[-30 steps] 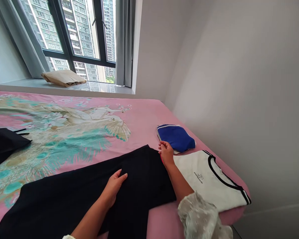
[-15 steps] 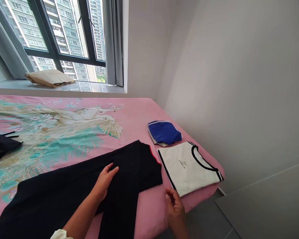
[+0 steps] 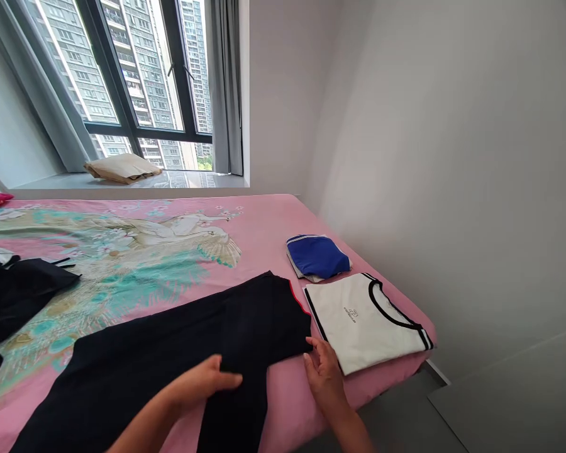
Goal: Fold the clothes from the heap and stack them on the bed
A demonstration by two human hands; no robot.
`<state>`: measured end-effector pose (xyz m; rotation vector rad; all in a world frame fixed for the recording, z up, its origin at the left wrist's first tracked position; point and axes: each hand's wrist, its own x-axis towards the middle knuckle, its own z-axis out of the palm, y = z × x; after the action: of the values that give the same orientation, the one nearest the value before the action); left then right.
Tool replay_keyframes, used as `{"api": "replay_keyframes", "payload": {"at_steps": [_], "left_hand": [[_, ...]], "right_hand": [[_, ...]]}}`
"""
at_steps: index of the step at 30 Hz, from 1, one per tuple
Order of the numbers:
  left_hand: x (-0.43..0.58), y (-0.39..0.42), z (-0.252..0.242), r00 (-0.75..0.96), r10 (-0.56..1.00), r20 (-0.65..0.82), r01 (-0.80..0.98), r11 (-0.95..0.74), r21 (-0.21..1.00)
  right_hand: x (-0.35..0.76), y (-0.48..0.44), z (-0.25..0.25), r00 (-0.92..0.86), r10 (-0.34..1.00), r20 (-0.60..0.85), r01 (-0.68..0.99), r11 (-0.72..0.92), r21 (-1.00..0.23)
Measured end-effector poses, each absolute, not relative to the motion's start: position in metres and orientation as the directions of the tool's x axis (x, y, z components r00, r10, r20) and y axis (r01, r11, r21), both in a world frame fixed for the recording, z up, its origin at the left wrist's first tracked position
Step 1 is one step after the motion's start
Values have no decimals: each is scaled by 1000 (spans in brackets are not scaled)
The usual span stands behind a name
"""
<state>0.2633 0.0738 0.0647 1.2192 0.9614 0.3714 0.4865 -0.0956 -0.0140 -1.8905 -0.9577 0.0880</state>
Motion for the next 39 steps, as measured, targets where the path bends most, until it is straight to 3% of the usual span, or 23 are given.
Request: {"api": "replay_keyframes", "payload": {"at_steps": [2,5,8,11,13,15,17,19,28,34,39], "left_hand": [[267,114,87,557,770,-311,89,317,944],[275,161,103,339,934,-114,-138,169,976],[284,163,86,274,957,-95,27,92,995],[297,136,53,424,903,-65,206,-27,978],[308,124,39,588,808,26,411,-326,851],[319,123,34,741,671,20,561,-636,529],[328,130,38,798,602,-37,584,-756,296],[333,139,46,819,573,-46,564,-787,249],[321,159,67,804,592,52,560,-785,267],[321,163,40,789,606,95,553,-770,319],[311,166,13,667,734,129,646,-655,391]], "right_hand": [[488,-101,-20,693,646,320,564,-210,-798],[490,-106,-23,697,647,311,549,-203,-810],[492,-106,-21,704,650,285,525,-207,-826],[496,-102,-15,699,677,229,487,-216,-846],[500,-98,-12,693,692,201,462,-213,-861],[504,-95,-11,690,702,178,431,-201,-879],[508,-93,-13,684,716,141,394,-200,-897],[513,-90,-19,680,727,95,354,-212,-911],[532,-67,-28,575,818,2,285,-198,-938],[531,-64,2,612,789,-53,496,-435,-752],[522,-64,11,638,768,-58,554,-510,-658]]}}
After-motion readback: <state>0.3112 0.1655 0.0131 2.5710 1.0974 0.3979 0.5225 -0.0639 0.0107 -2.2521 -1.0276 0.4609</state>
